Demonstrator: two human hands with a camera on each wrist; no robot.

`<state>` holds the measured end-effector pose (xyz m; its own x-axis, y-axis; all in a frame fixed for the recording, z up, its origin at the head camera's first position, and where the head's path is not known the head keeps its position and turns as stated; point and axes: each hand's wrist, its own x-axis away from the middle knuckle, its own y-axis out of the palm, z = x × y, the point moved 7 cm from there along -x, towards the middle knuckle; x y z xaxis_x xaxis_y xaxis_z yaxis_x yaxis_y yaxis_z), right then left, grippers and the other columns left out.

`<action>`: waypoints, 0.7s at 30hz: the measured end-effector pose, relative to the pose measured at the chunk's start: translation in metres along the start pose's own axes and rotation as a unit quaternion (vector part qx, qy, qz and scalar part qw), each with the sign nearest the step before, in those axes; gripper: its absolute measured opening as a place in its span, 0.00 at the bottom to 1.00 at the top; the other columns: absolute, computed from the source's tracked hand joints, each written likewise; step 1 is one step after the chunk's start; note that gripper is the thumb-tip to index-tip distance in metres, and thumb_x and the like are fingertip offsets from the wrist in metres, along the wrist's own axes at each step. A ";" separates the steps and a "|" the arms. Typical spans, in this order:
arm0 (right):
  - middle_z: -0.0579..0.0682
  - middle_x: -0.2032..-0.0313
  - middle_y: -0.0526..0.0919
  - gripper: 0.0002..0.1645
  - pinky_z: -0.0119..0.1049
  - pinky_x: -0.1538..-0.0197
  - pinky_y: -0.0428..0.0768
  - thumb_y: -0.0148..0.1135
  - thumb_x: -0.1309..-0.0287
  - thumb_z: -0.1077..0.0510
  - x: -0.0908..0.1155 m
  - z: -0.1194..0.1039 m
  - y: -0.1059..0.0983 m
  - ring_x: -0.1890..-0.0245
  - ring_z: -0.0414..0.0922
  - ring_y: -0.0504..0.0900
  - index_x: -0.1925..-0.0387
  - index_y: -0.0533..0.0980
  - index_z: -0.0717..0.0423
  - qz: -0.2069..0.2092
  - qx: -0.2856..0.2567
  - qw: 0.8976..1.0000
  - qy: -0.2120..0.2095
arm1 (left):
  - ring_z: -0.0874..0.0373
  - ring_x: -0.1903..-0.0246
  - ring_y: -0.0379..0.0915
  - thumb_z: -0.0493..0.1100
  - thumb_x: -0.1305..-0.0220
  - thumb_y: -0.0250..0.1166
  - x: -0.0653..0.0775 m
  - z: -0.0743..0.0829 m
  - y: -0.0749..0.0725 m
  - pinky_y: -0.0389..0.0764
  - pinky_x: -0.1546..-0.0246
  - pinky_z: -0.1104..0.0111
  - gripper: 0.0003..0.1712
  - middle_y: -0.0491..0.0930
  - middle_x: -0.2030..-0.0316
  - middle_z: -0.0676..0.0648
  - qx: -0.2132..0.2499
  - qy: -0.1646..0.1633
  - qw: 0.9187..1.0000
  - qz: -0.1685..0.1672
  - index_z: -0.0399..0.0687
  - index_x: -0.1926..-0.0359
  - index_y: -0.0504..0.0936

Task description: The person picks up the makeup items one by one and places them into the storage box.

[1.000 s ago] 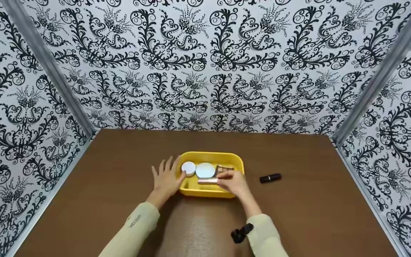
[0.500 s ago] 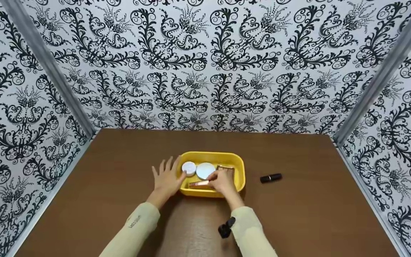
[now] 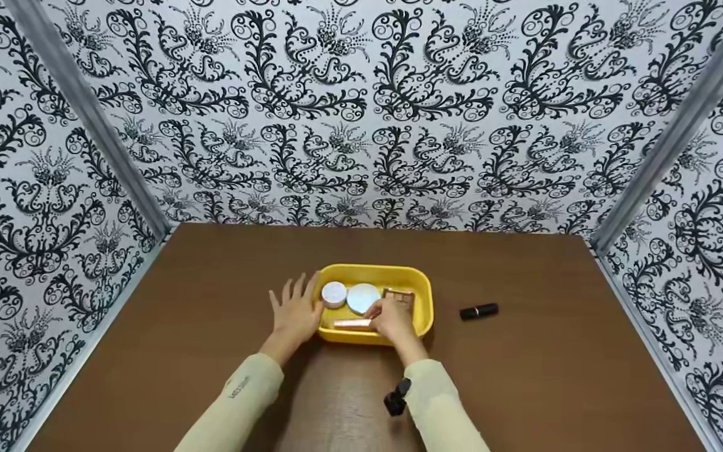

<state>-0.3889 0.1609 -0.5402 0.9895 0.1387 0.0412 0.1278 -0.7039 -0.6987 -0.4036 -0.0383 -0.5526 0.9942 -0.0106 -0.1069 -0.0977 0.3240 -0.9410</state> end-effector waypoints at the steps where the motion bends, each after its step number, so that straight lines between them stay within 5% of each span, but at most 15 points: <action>1: 0.53 0.70 0.87 0.08 0.38 0.59 0.82 0.73 0.59 0.70 0.000 -0.001 0.000 0.66 0.45 0.83 0.71 0.85 0.62 0.001 0.004 1.000 -0.001 | 0.38 0.24 0.49 0.55 0.30 0.50 0.000 0.000 0.000 0.43 0.28 0.31 0.36 0.58 0.24 0.43 0.001 0.000 1.000 -0.001 0.66 0.22 0.55; 8: 0.53 0.70 0.88 0.07 0.39 0.57 0.82 0.72 0.56 0.70 0.003 -0.003 0.000 0.65 0.45 0.83 0.70 0.84 0.61 -0.003 0.026 1.000 -0.005 | 0.37 0.24 0.48 0.52 0.30 0.50 0.001 0.004 -0.002 0.41 0.28 0.31 0.36 0.57 0.23 0.42 0.006 0.003 1.000 -0.006 0.64 0.22 0.55; 21: 0.62 0.60 0.87 0.11 0.29 0.63 0.80 0.66 0.45 0.67 0.008 -0.005 -0.026 0.62 0.48 0.85 0.59 0.83 0.68 0.011 -0.072 0.997 0.004 | 0.36 0.23 0.46 0.51 0.28 0.48 0.003 0.002 -0.003 0.39 0.28 0.31 0.36 0.55 0.23 0.41 0.018 0.004 1.000 -0.010 0.63 0.22 0.53</action>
<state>-0.3838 0.1768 -0.5184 0.9927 0.1161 0.0337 0.1134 -0.7991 -0.5904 -0.4003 -0.0377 -0.5492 0.9954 -0.0257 -0.0919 -0.0767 0.3578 -0.9306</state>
